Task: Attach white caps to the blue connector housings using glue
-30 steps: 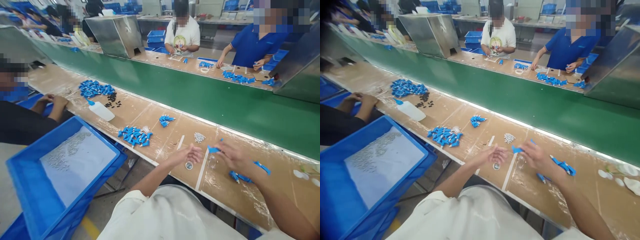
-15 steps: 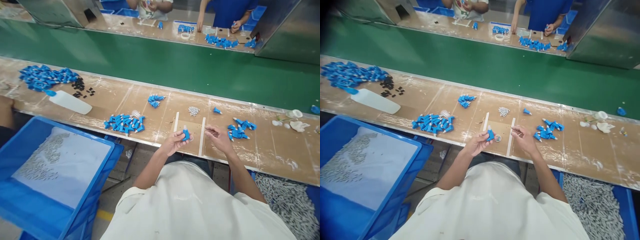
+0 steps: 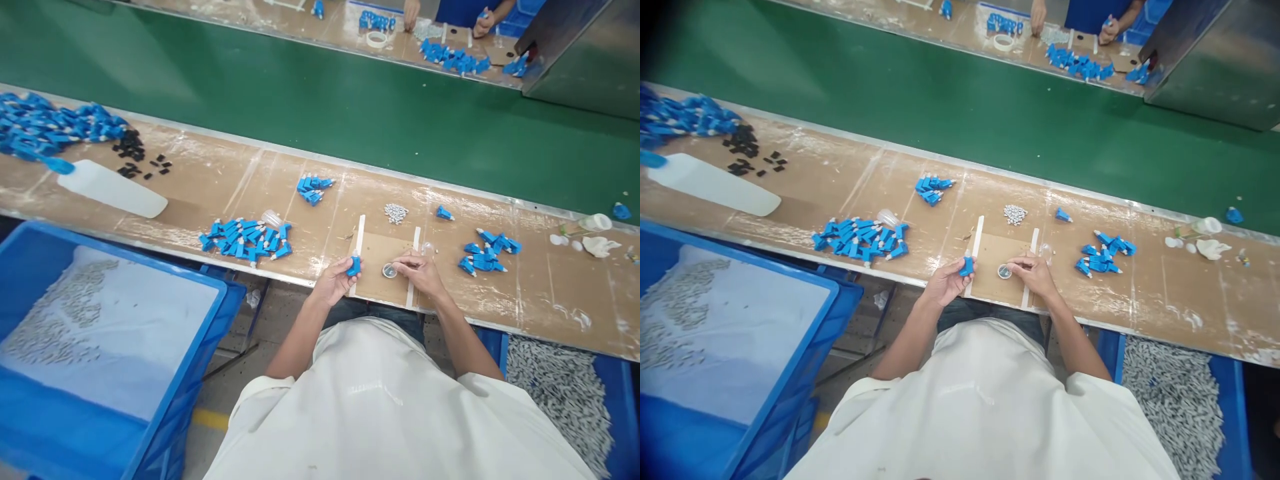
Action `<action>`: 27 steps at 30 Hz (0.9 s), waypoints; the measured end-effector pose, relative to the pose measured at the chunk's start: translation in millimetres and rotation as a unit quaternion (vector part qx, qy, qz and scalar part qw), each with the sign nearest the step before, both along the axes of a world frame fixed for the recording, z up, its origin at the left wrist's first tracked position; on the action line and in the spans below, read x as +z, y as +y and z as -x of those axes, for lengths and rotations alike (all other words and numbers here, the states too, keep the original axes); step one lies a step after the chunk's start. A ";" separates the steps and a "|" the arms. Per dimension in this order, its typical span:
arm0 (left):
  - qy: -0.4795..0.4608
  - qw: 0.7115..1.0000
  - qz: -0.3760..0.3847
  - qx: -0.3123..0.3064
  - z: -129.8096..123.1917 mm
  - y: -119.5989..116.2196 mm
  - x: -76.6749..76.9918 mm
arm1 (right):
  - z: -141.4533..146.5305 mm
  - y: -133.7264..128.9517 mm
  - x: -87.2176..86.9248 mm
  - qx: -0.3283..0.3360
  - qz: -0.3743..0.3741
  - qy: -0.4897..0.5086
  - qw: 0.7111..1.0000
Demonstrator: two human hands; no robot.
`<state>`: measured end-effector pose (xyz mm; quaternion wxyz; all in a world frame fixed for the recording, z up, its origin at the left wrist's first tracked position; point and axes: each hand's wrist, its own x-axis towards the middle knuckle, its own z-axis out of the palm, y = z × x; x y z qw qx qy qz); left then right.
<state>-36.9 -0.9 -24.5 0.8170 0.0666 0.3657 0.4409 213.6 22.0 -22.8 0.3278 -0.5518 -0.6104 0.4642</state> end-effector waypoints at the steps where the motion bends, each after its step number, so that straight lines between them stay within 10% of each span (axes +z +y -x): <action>1: -0.002 1.000 0.008 0.001 1.2 -1.1 -1.1 | 1.1 -2.1 2.7 0.002 -0.015 -0.015 1.000; 10: 0.010 1.000 0.026 0.008 1.1 -2.9 -2.6 | 14.6 -21.5 7.4 0.027 -0.209 -0.119 0.970; 19: 0.026 0.998 -0.030 -0.039 -22.1 -1.1 5.3 | 2.2 -16.6 4.1 -0.076 -0.105 0.040 0.991; 27: -0.020 0.991 -0.044 -0.125 -37.6 -1.9 14.5 | 9.0 -24.5 34.5 -0.123 -0.099 0.140 0.977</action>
